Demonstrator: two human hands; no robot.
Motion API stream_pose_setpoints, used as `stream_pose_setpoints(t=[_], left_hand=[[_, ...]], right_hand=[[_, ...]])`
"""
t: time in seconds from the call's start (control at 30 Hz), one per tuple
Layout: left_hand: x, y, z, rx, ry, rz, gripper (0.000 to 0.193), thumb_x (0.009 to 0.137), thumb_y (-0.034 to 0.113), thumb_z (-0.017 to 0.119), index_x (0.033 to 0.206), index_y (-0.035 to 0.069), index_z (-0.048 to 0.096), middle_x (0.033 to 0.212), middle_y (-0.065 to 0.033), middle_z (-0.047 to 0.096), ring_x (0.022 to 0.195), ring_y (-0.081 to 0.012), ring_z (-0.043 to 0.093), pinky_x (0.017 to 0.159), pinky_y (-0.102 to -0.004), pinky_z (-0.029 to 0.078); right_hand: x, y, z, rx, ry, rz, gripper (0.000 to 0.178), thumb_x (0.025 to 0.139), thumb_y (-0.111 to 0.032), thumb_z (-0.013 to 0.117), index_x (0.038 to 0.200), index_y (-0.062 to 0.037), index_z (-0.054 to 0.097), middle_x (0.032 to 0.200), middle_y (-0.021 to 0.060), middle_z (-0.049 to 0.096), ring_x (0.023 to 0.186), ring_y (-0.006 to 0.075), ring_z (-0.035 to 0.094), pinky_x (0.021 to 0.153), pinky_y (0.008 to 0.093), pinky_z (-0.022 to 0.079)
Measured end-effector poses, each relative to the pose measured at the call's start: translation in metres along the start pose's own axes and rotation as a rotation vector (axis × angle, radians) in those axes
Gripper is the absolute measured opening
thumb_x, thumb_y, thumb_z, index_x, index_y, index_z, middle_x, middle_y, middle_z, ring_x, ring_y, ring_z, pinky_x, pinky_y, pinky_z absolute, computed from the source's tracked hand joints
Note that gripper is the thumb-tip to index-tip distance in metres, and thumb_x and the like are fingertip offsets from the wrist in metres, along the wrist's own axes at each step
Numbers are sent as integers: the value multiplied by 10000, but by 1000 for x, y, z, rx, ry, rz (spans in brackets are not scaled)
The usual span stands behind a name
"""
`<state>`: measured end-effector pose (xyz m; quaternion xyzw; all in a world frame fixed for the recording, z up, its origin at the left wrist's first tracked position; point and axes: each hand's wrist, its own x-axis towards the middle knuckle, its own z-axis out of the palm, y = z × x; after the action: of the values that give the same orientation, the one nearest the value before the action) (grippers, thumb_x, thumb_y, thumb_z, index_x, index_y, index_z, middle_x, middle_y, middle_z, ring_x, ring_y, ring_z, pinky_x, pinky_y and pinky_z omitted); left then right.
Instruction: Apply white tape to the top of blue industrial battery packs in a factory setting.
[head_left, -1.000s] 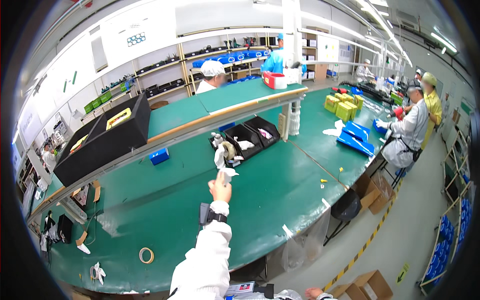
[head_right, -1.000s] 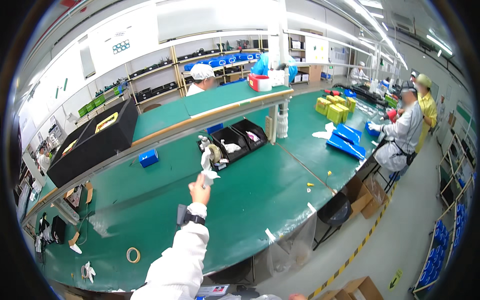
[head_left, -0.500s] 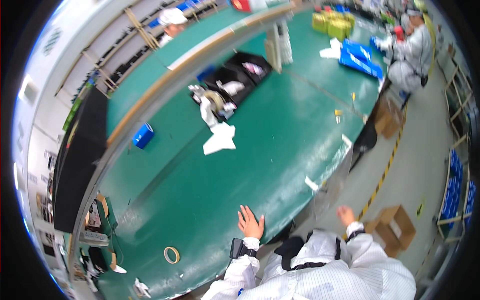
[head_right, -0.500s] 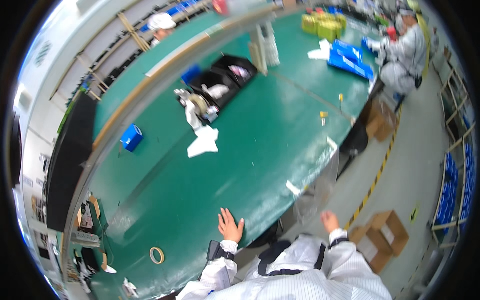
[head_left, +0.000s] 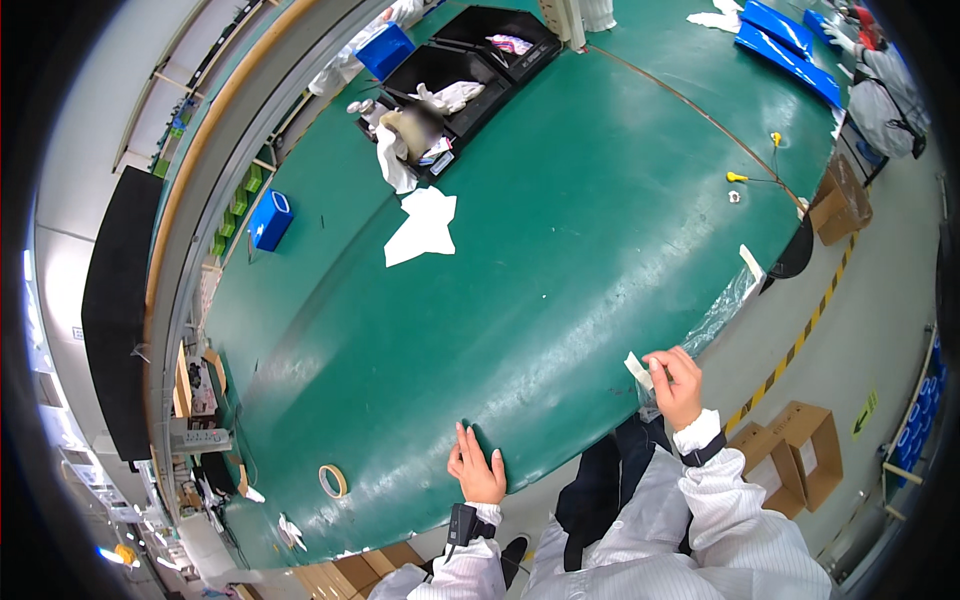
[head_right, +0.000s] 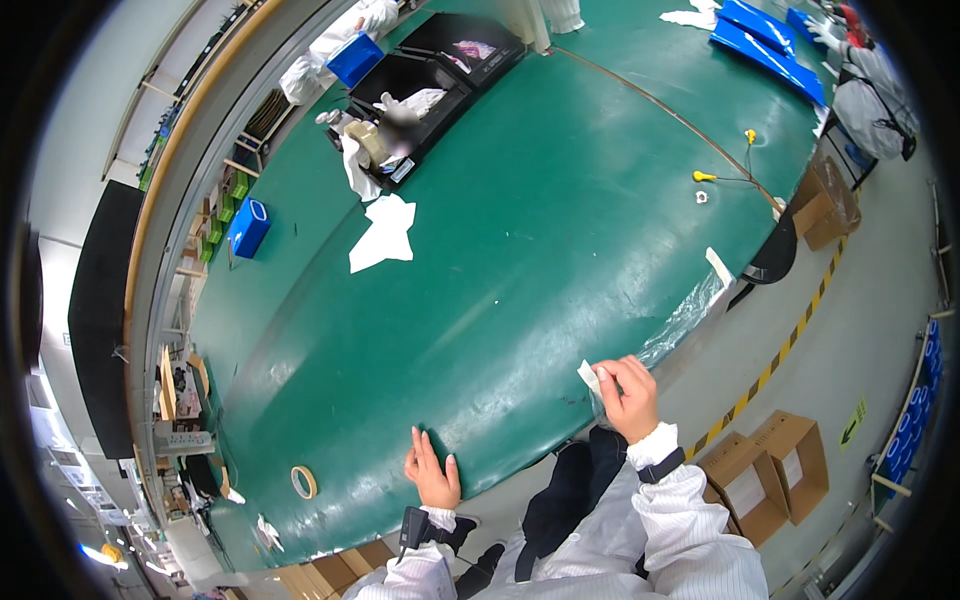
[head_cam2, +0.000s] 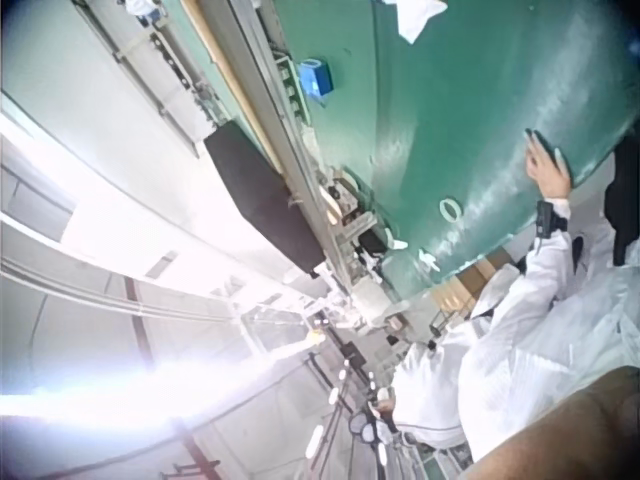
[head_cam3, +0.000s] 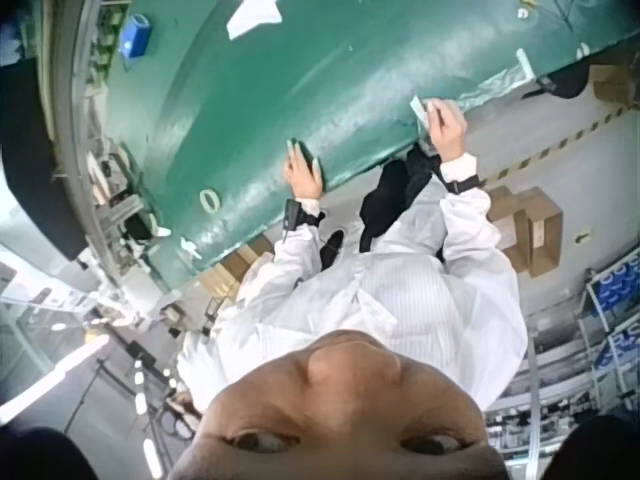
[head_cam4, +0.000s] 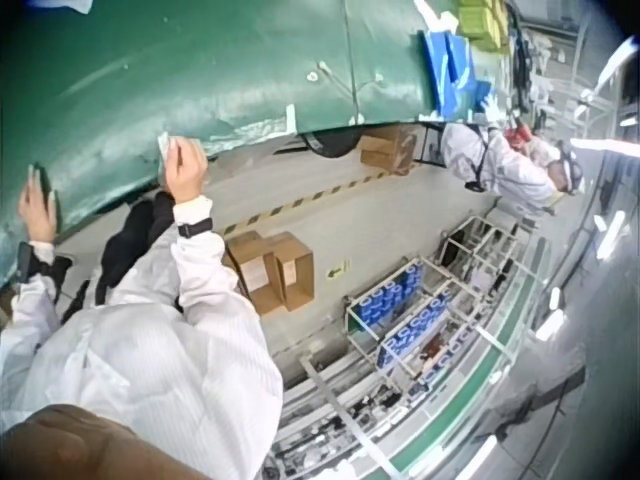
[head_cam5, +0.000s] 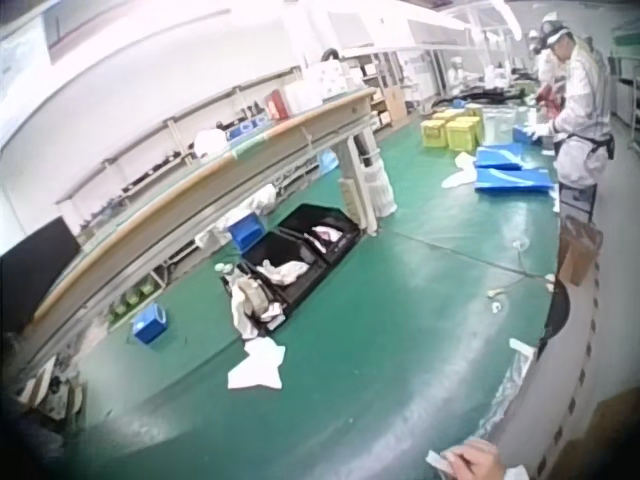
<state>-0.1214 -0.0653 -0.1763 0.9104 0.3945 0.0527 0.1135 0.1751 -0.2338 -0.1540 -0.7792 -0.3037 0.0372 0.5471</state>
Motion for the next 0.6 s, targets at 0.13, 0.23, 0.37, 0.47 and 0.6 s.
stream_pose_setpoints(t=[0.13,0.23,0.37,0.47,0.6], left_hand=[[2,6,-4,8,-22,-48,610,810,154,527,1359,-24,330,1471,-168,263,1162,-367,356,1025,-428,232],[1,6,-2,-12,-20,-27,608,815,165,498,1365,-27,320,1473,-165,260,1150,-365,362,1027,-429,227],[1,7,1,27,-33,-62,594,836,174,464,1375,-22,306,1478,-161,255,1153,-362,357,1028,-429,214],[-12,9,8,45,110,-226,569,899,260,419,1381,-17,299,1478,-160,258,1158,-381,351,1015,-449,210],[-56,13,13,-18,235,-360,566,905,242,420,1398,2,279,1484,-147,253,1186,-380,337,1024,-459,205]], right_hand=[[35,16,-9,0,-65,-80,58,830,-42,574,807,-13,619,683,97,581,602,261,525,562,348,411],[52,29,-12,43,-71,-39,63,833,-41,568,801,-16,617,699,104,594,606,265,532,564,349,413],[54,41,-9,-93,-166,-123,74,826,-103,589,792,-45,621,703,80,599,642,267,548,603,370,426],[53,43,-9,-171,-228,-169,82,816,-144,596,782,-75,624,704,49,604,677,247,559,633,366,425],[55,40,-8,-194,-248,-192,78,809,-154,593,772,-92,622,712,32,613,684,233,560,640,361,422]])
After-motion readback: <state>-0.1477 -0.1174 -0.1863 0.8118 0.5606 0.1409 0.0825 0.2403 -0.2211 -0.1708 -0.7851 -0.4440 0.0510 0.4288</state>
